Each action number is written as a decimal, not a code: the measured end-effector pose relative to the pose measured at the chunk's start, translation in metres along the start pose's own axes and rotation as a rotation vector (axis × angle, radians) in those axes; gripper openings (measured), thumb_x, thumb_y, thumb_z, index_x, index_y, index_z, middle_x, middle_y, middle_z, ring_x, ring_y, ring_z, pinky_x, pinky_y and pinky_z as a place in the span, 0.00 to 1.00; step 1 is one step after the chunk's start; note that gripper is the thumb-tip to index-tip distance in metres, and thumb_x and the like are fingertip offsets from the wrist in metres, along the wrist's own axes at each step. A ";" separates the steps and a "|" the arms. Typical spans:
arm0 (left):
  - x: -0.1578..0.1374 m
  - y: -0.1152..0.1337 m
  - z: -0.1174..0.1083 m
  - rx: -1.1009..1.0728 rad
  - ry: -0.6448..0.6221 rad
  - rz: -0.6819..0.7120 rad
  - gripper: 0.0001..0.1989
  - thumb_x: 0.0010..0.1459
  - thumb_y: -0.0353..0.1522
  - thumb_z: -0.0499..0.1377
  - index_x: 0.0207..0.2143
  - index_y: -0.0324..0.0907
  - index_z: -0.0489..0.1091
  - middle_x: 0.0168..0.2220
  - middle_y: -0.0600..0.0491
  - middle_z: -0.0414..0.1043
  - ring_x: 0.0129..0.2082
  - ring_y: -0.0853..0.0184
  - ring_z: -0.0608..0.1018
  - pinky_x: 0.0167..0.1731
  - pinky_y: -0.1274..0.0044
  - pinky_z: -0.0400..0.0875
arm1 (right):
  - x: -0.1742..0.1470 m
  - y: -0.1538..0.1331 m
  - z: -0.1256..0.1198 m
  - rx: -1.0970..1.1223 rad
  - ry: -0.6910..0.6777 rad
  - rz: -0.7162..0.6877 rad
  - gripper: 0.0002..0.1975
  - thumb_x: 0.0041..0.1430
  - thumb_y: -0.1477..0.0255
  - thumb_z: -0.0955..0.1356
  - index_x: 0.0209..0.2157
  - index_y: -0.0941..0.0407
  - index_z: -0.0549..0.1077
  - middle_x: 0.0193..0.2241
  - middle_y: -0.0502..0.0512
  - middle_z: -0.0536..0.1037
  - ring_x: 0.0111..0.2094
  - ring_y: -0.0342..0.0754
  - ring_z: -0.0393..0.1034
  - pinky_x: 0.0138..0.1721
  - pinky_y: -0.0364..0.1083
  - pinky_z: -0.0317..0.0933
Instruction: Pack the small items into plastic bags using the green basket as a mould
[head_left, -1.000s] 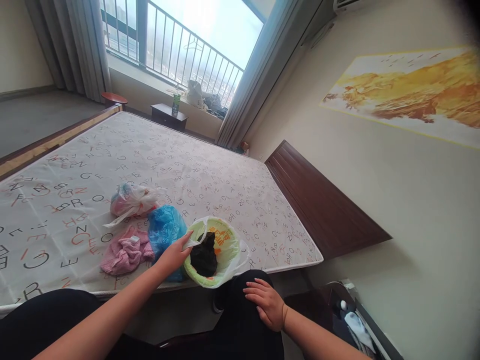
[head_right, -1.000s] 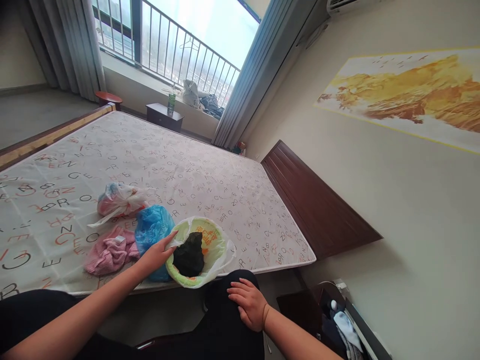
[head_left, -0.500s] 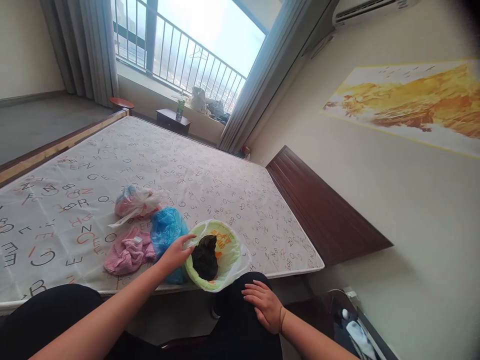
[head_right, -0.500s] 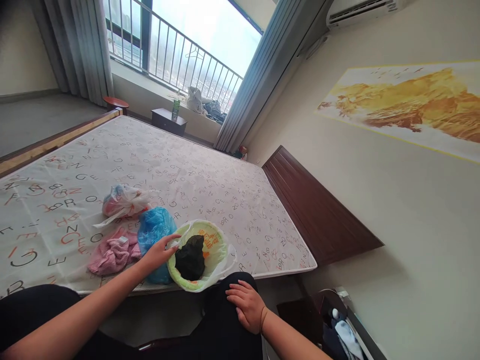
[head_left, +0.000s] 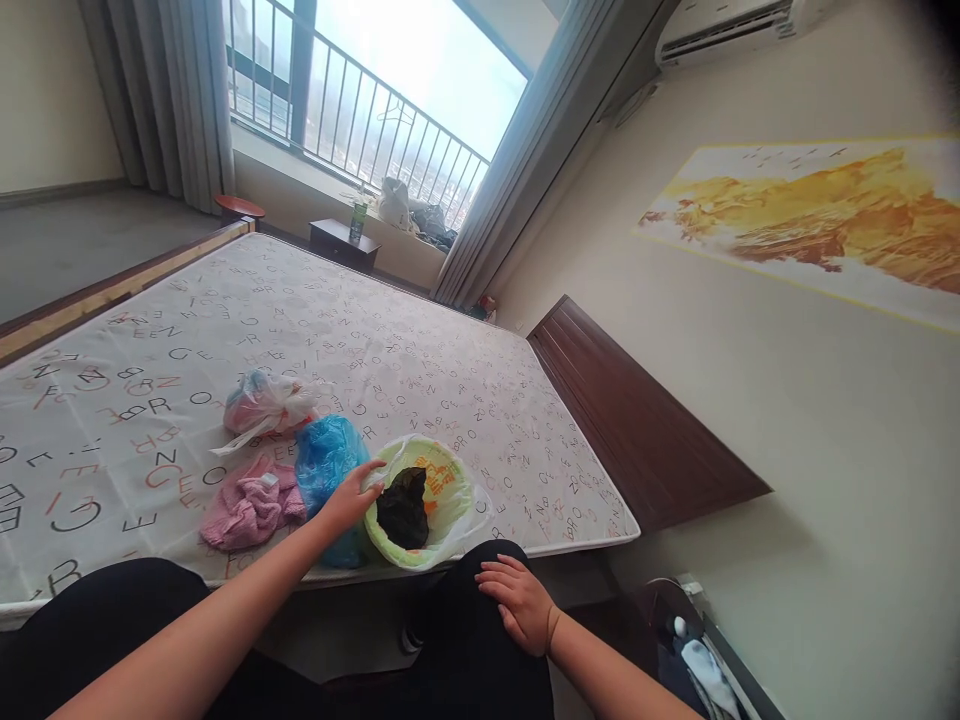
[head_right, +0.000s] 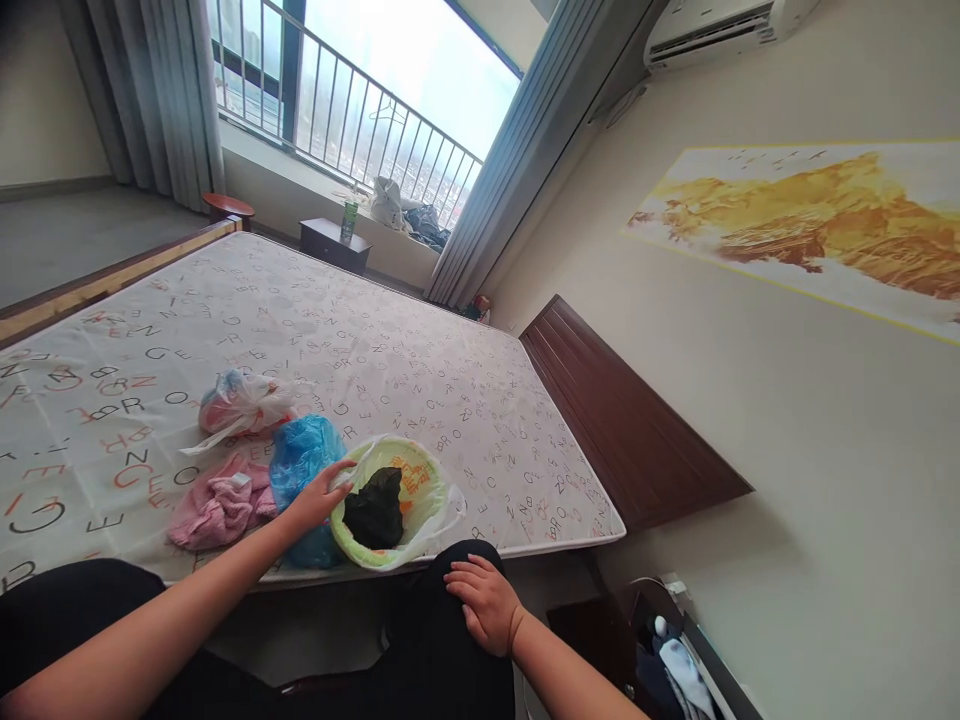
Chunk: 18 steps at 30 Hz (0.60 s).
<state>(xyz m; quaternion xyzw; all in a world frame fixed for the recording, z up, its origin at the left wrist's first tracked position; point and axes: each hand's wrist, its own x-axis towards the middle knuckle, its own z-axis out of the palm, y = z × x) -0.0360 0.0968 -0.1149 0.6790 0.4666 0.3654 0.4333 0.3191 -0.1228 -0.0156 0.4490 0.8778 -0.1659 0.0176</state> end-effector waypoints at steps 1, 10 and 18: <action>0.000 -0.001 0.000 -0.004 -0.001 -0.002 0.26 0.58 0.42 0.54 0.56 0.41 0.70 0.57 0.45 0.74 0.58 0.55 0.74 0.62 0.62 0.64 | 0.003 -0.001 0.000 0.002 0.005 -0.005 0.28 0.50 0.75 0.63 0.55 0.57 0.71 0.57 0.59 0.76 0.63 0.54 0.65 0.67 0.61 0.52; -0.005 -0.022 -0.006 -0.049 -0.067 0.018 0.29 0.58 0.44 0.56 0.60 0.42 0.68 0.61 0.46 0.71 0.62 0.54 0.71 0.64 0.61 0.62 | 0.009 -0.005 -0.002 0.027 0.114 0.034 0.24 0.52 0.75 0.63 0.53 0.56 0.73 0.55 0.59 0.78 0.60 0.56 0.68 0.65 0.63 0.56; 0.002 -0.036 -0.016 -0.078 0.000 -0.048 0.34 0.59 0.49 0.53 0.62 0.40 0.64 0.64 0.42 0.66 0.65 0.53 0.68 0.66 0.62 0.59 | -0.016 -0.022 -0.011 0.046 0.716 0.542 0.16 0.70 0.68 0.58 0.43 0.53 0.76 0.43 0.61 0.81 0.46 0.57 0.76 0.49 0.58 0.69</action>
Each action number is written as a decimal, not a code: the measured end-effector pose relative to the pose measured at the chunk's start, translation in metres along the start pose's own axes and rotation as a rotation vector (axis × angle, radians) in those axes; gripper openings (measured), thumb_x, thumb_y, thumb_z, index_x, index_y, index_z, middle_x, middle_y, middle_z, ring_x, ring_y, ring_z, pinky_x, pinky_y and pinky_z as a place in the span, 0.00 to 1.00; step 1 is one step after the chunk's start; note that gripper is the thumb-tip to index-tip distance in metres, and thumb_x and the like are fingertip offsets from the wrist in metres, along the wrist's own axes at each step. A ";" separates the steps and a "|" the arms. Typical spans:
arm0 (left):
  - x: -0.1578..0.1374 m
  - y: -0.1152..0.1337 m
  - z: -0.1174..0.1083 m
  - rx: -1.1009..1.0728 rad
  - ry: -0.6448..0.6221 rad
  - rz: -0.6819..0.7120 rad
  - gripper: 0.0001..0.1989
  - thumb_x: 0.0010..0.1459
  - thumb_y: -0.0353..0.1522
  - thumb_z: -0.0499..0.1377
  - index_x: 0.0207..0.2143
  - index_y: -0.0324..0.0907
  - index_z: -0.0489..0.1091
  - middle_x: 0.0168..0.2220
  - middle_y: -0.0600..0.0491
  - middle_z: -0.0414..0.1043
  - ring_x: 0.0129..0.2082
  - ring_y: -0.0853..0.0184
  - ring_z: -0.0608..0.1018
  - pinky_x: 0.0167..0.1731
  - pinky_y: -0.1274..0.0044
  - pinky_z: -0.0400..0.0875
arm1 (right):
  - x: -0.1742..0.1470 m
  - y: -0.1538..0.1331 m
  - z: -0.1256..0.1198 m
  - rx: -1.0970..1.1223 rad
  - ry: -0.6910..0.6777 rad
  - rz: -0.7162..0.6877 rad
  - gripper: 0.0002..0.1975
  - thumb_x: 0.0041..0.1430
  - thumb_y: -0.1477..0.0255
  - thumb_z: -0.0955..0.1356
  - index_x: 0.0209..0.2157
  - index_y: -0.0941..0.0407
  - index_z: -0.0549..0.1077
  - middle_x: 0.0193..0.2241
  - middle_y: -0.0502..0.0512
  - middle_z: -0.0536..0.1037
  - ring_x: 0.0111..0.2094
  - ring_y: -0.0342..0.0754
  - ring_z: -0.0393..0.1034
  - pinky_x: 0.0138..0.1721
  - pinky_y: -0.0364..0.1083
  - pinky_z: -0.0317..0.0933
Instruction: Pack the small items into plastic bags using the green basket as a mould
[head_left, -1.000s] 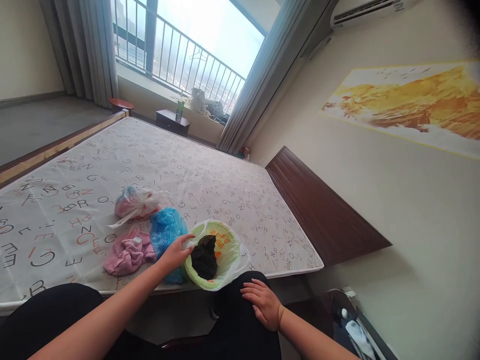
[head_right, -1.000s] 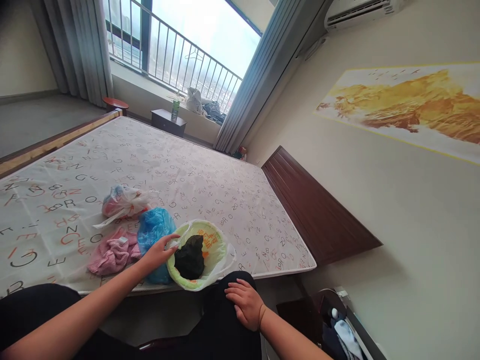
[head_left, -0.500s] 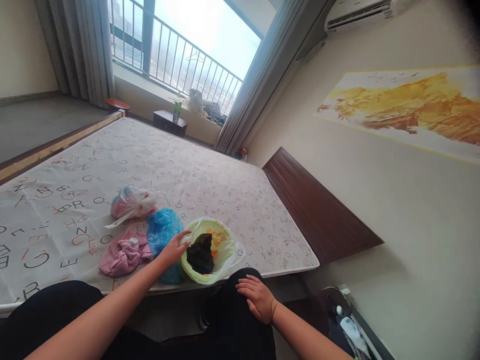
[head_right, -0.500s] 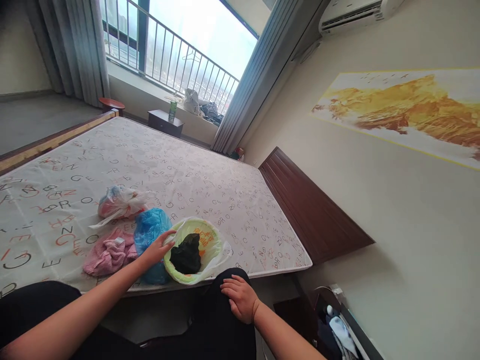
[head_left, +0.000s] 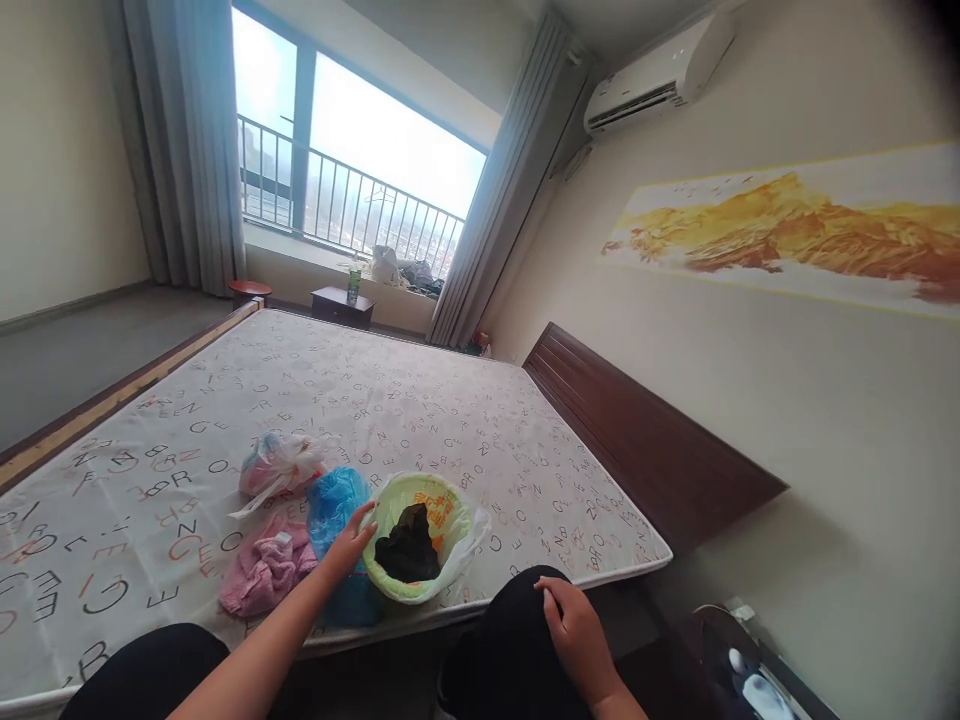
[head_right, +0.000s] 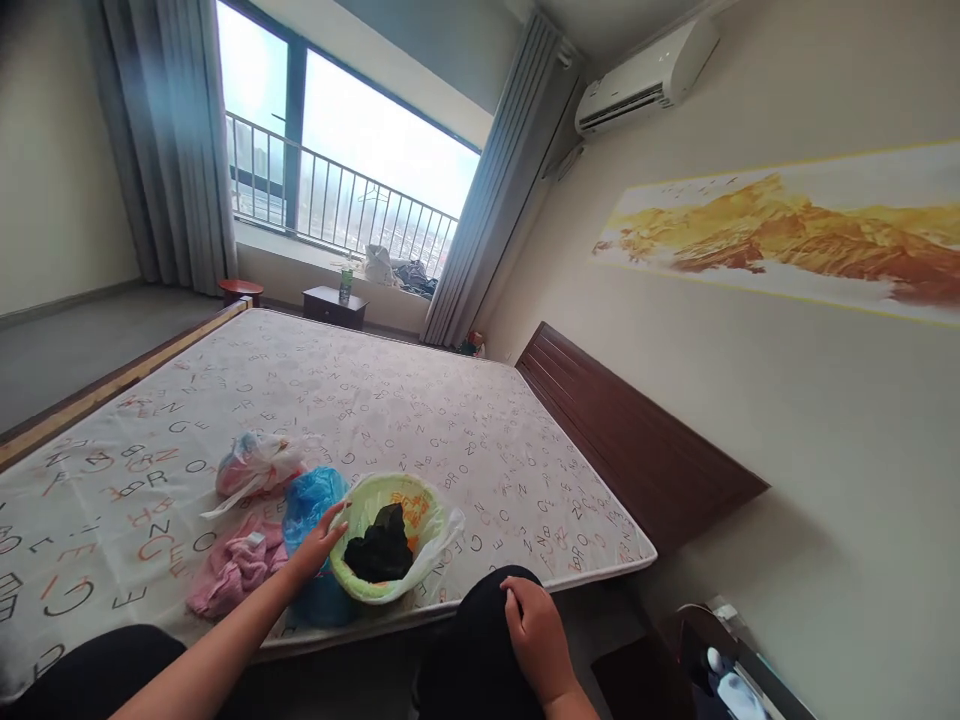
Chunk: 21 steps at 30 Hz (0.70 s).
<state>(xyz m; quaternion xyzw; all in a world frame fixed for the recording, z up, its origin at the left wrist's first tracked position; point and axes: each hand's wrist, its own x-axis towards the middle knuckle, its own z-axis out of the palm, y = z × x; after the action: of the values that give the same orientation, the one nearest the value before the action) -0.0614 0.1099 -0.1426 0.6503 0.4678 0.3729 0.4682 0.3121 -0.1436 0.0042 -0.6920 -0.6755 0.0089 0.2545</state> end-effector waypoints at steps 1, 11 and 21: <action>-0.001 -0.001 0.000 -0.006 0.012 -0.001 0.34 0.59 0.50 0.52 0.63 0.40 0.63 0.65 0.42 0.66 0.66 0.54 0.67 0.66 0.63 0.59 | 0.000 -0.005 0.001 0.007 0.035 0.021 0.16 0.70 0.68 0.58 0.41 0.53 0.75 0.40 0.61 0.81 0.43 0.57 0.76 0.46 0.58 0.70; -0.035 -0.008 -0.024 0.193 0.066 -0.002 0.31 0.60 0.49 0.50 0.61 0.45 0.66 0.62 0.46 0.69 0.64 0.53 0.69 0.65 0.62 0.62 | 0.044 -0.055 0.054 0.168 0.078 0.046 0.12 0.64 0.73 0.62 0.41 0.52 0.76 0.38 0.59 0.81 0.41 0.57 0.76 0.46 0.54 0.67; -0.058 0.007 -0.055 0.445 0.119 -0.347 0.24 0.51 0.32 0.55 0.52 0.41 0.70 0.41 0.47 0.80 0.43 0.54 0.82 0.48 0.65 0.75 | 0.118 -0.140 0.214 0.545 0.153 0.316 0.26 0.54 0.74 0.65 0.56 0.61 0.70 0.55 0.72 0.74 0.58 0.64 0.69 0.59 0.62 0.63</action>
<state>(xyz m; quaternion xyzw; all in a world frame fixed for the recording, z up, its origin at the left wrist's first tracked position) -0.1269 0.0678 -0.1235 0.6242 0.6692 0.2128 0.3424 0.1154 0.0340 -0.0918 -0.6935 -0.5114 0.1767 0.4757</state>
